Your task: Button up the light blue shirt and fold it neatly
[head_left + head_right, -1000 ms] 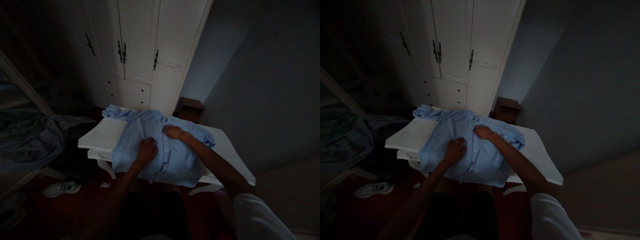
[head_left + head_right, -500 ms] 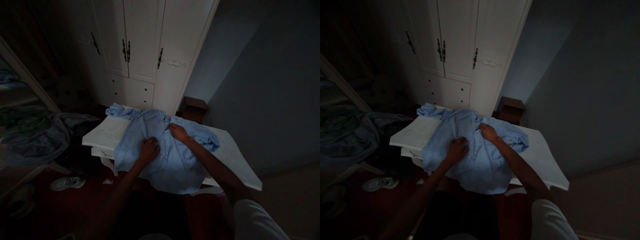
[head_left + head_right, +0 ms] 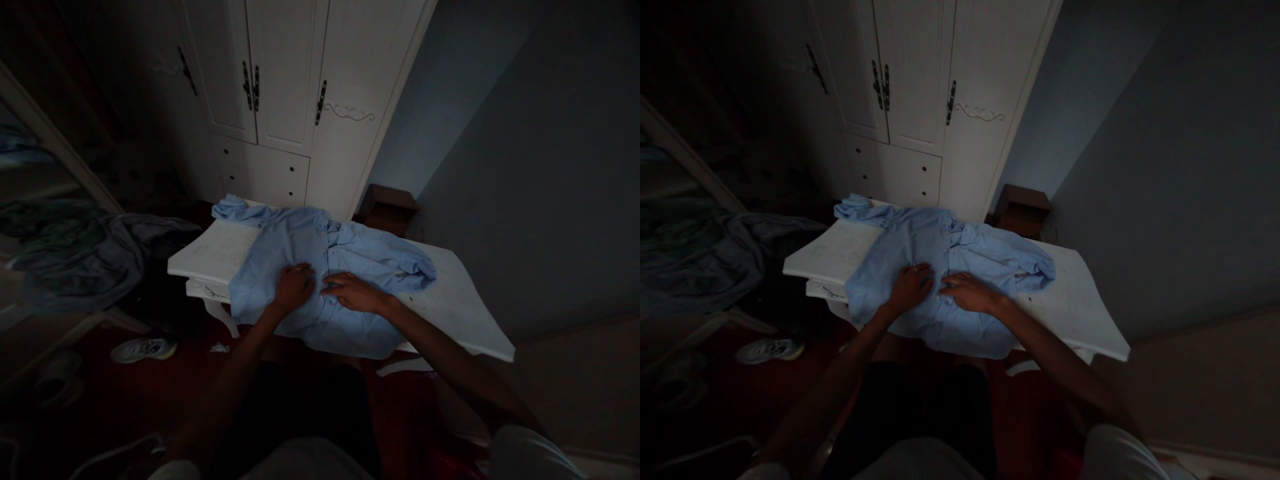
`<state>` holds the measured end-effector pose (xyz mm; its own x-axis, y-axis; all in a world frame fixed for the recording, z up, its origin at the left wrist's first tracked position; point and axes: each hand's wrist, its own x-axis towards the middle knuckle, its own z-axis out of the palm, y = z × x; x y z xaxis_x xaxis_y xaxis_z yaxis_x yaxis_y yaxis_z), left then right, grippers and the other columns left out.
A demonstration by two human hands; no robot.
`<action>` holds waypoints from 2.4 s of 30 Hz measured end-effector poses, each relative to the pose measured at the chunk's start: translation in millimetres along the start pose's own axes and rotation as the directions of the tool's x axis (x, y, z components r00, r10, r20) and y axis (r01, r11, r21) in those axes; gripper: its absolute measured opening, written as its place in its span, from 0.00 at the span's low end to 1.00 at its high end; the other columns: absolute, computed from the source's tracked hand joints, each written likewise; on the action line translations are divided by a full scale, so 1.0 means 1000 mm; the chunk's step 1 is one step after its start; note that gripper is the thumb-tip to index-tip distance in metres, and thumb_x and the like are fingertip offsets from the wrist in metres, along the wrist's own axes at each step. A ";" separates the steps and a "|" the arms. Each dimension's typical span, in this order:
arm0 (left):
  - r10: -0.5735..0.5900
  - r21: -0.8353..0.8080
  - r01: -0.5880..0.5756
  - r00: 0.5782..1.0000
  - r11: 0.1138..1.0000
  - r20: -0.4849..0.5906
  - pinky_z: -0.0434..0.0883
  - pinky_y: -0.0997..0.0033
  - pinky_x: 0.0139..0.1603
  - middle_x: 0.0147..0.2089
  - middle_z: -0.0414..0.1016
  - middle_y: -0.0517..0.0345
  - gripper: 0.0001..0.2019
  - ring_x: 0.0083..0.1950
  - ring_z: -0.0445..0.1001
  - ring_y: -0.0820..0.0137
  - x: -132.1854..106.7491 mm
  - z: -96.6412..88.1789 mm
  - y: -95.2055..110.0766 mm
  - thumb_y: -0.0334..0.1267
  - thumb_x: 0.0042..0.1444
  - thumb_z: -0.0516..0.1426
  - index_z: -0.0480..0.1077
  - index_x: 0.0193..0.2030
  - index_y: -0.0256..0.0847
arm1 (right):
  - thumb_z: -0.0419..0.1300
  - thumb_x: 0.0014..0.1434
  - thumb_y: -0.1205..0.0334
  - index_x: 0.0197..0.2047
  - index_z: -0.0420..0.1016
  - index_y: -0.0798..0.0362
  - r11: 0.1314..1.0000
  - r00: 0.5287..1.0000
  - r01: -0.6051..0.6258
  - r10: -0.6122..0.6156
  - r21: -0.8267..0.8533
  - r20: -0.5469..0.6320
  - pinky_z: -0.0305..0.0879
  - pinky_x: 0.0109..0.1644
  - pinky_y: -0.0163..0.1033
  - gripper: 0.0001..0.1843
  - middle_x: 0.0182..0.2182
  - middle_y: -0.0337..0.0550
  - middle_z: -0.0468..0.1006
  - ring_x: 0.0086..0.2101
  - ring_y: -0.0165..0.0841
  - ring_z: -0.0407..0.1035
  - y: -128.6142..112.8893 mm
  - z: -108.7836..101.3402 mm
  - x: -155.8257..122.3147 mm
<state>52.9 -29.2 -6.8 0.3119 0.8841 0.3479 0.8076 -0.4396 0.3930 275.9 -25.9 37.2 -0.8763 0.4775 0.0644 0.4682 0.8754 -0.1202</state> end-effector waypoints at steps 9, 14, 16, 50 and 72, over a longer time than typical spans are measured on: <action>0.050 0.048 -0.055 0.995 0.997 0.088 0.58 0.53 0.66 0.65 0.67 0.45 0.18 0.67 0.63 0.61 -0.007 -0.006 -0.002 0.42 0.63 0.52 0.69 0.57 0.41 | 0.52 0.59 0.76 0.57 0.72 0.50 0.993 0.993 0.112 -0.111 0.033 -0.038 0.58 0.60 0.46 0.25 0.55 0.46 0.74 0.55 0.36 0.64 -0.013 -0.005 -0.009; 0.077 -0.113 -0.068 0.994 0.991 0.076 0.65 0.60 0.62 0.56 0.75 0.48 0.14 0.59 0.71 0.62 -0.015 -0.015 0.007 0.38 0.62 0.53 0.73 0.51 0.40 | 0.56 0.58 0.73 0.47 0.77 0.52 0.992 0.991 0.126 -0.127 -0.018 -0.047 0.56 0.55 0.46 0.16 0.40 0.46 0.77 0.46 0.38 0.65 -0.020 -0.012 0.003; 0.103 -0.188 -0.091 0.993 0.978 0.056 0.68 0.63 0.57 0.50 0.79 0.51 0.12 0.52 0.75 0.64 -0.023 -0.019 0.014 0.37 0.61 0.54 0.75 0.48 0.41 | 0.58 0.60 0.69 0.42 0.79 0.52 0.991 0.991 0.117 -0.121 -0.066 -0.065 0.56 0.53 0.47 0.10 0.36 0.45 0.75 0.43 0.38 0.64 -0.018 -0.014 0.005; -0.102 -0.381 0.017 0.974 0.924 -0.203 0.71 0.64 0.46 0.33 0.81 0.58 0.08 0.37 0.77 0.68 -0.041 0.005 0.040 0.27 0.54 0.61 0.80 0.32 0.44 | 0.53 0.69 0.61 0.33 0.74 0.53 0.971 0.934 0.134 -0.190 -0.196 -0.303 0.59 0.44 0.41 0.14 0.30 0.43 0.74 0.36 0.35 0.64 -0.016 0.012 0.003; -0.084 -0.363 0.031 0.988 0.931 -0.132 0.71 0.62 0.50 0.37 0.82 0.56 0.09 0.41 0.78 0.67 -0.044 0.005 0.040 0.29 0.57 0.60 0.80 0.35 0.46 | 0.58 0.64 0.64 0.43 0.80 0.49 0.979 0.967 0.202 -0.199 -0.001 -0.160 0.54 0.50 0.45 0.09 0.33 0.41 0.78 0.38 0.35 0.67 -0.017 -0.015 0.003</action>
<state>74.4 -84.9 -10.8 0.1738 0.8891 0.4233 0.5798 -0.4399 0.6858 266.9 -37.6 53.9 -0.9223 0.2993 0.2446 0.2819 0.9538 -0.1042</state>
